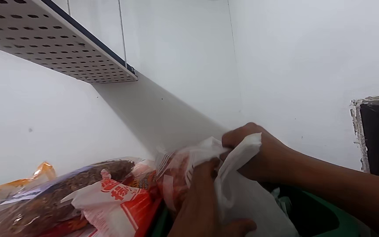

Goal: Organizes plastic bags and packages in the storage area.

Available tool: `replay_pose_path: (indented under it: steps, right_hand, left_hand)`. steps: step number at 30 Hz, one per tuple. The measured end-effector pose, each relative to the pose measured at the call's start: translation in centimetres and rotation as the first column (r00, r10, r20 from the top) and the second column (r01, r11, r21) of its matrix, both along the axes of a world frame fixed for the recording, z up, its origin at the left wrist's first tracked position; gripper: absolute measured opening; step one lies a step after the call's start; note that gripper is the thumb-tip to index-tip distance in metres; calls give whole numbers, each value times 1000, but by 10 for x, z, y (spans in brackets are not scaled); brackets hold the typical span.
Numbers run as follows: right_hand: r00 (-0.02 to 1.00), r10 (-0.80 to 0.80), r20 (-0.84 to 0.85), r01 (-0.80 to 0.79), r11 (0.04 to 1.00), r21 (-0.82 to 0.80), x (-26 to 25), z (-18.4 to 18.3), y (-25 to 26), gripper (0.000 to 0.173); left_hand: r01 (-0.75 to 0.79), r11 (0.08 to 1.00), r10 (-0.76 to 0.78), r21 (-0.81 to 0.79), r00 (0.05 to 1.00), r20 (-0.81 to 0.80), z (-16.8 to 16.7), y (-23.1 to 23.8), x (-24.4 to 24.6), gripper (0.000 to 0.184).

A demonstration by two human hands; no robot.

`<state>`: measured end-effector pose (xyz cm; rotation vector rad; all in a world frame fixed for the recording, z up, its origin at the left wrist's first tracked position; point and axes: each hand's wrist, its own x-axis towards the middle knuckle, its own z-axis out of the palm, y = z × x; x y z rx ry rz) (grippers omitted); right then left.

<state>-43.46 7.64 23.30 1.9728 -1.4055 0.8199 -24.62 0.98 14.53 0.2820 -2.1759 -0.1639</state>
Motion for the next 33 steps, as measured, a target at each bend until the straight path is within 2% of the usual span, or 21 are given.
replay_pose_path:
  steps: [1,2,5,6,7,9,11,12,14,15,17,21,23,29,33]
  right_hand:
    - [997,68,28,-66,995,-74,1,1,0,21]
    - [993,111,42,-105,988,-111,2,3,1,19]
    - [979,173,108,-171,985,-28,3,9,7,20]
    - [975,168,149,-175,984,35,2,12,9,19]
    - [972,147,182,-163,983,78,1,16,9,17]
    - [984,24,178,-41,995,96,-4,29,10,13]
    - [982,-117,146,115,993,18,-8,38,10,19]
    - [975,-167,149,166,986,16,-9,41,11,25]
    - [963,-211,168,192,973,125,-9,47,15,44]
    - [963,-201,179,167,967,190,-8,49,17,52]
    - [968,-159,194,104,958,266,-6,52,18,56]
    - [980,-156,125,111,946,304,-3,46,22,41]
    - [972,-135,194,46,913,406,1,43,22,42]
    - [888,91,451,-255,914,317,1,38,20,39]
    - [875,217,433,-406,816,411,2,43,31,39]
  left_hand:
    - [-77,996,76,-45,997,-10,2,-5,-9,108]
    - [-131,986,127,-107,991,-44,5,-12,-18,97]
    - [-239,942,219,-237,970,-106,24,-35,-37,24]
    - [-253,934,229,-252,966,-119,27,-42,-39,12]
    - [-265,931,235,-253,961,-144,30,-48,-41,7]
    - [-267,943,212,-201,943,-256,36,-57,-41,9]
    - [-246,968,213,-37,897,-387,46,-58,-37,15]
    - [-230,969,245,89,865,-438,53,-58,-36,21]
    - [-151,947,282,284,815,-505,65,-63,-31,31]
    - [-95,941,269,325,793,-547,69,-66,-29,34]
    - [11,931,230,364,756,-613,73,-69,-26,36]
    - [97,921,217,378,677,-703,72,-73,-25,33]
    - [134,915,215,381,637,-741,71,-72,-26,31]
    - [0,935,278,355,623,-731,70,-74,-16,28]
    - [-29,947,253,320,679,-689,62,-75,-6,23]
